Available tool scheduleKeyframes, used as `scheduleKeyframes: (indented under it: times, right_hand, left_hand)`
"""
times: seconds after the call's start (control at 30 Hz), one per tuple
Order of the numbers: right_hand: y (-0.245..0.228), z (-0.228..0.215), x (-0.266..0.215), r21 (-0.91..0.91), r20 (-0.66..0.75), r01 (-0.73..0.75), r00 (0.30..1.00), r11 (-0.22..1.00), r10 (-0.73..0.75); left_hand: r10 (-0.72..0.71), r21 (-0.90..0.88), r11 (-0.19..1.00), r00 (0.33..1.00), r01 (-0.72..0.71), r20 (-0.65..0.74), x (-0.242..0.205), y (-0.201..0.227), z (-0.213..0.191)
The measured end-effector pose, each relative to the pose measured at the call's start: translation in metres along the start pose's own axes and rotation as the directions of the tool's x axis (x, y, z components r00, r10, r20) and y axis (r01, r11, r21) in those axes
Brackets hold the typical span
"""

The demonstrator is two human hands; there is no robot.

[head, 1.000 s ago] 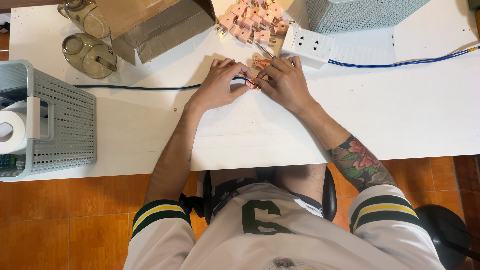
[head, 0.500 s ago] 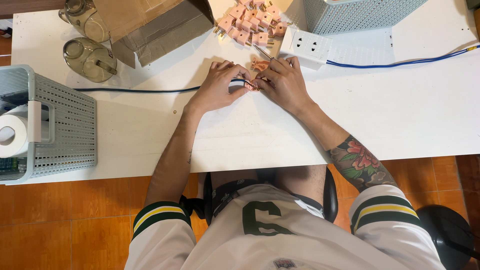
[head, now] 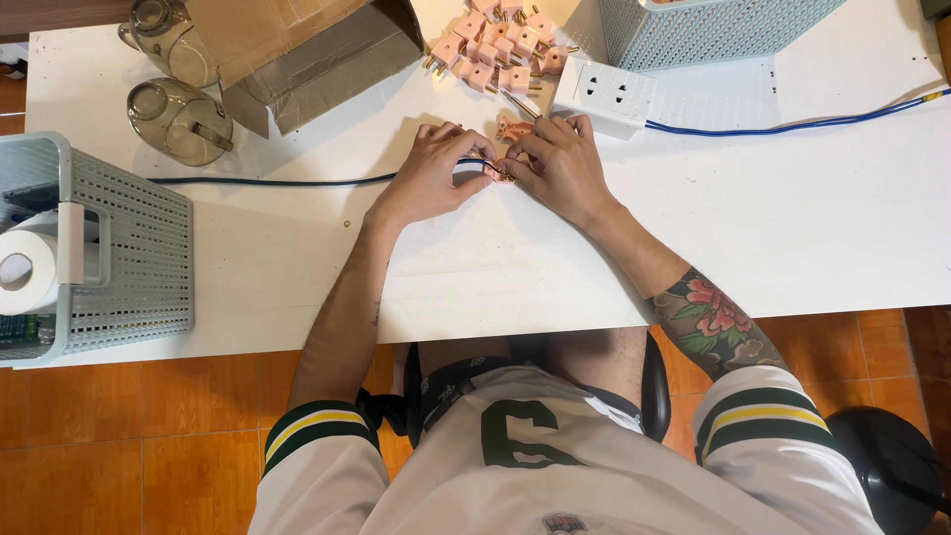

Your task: The person sits at a white table and uses a screwdriver to tighten screws on small pink electrical components. They handle the components one at a time, adjusting and securing parts before placing them back on the table.

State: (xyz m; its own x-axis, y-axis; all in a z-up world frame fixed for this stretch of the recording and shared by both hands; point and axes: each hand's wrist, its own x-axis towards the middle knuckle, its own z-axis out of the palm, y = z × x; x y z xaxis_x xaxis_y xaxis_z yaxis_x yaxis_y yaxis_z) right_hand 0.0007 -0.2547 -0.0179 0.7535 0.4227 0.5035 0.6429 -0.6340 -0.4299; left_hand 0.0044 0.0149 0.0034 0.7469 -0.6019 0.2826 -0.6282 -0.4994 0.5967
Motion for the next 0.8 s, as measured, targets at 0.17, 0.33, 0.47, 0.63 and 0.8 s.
scheduleKeyframes:
  times: [0.17, 0.33, 0.47, 0.63, 0.8]
  right_hand:
    - [0.0014, 0.0035, 0.0000, 0.000, -0.014, 0.003, 1.000, 1.000, -0.003]
    - [0.0007, 0.0050, -0.0005, 0.028, -0.007, -0.017, 1.000, 0.999, 0.017]
    - [-0.0017, 0.0020, 0.0012, -0.001, -0.024, -0.003, 1.000, 1.000, 0.002]
    - [0.0020, 0.0030, 0.0009, -0.021, -0.034, 0.010, 0.999, 1.000, -0.011]
    - [0.0032, 0.0012, -0.0001, 0.011, -0.029, 0.004, 1.000, 1.000, -0.004]
  left_hand:
    - [-0.001, -0.001, 1.000, 1.000, 0.001, 0.004, -0.0003, 0.0026, -0.0019]
    - [-0.005, -0.004, 1.000, 1.000, 0.005, 0.014, 0.0000, 0.0045, -0.0029]
    - [0.001, -0.001, 1.000, 1.000, -0.001, 0.013, -0.0001, 0.0027, -0.0018]
    - [0.001, 0.001, 1.000, 1.000, -0.001, 0.025, -0.0002, 0.0016, -0.0016]
    - [0.007, 0.014, 1.000, 1.000, -0.007, 0.026, 0.0001, 0.0007, -0.0019]
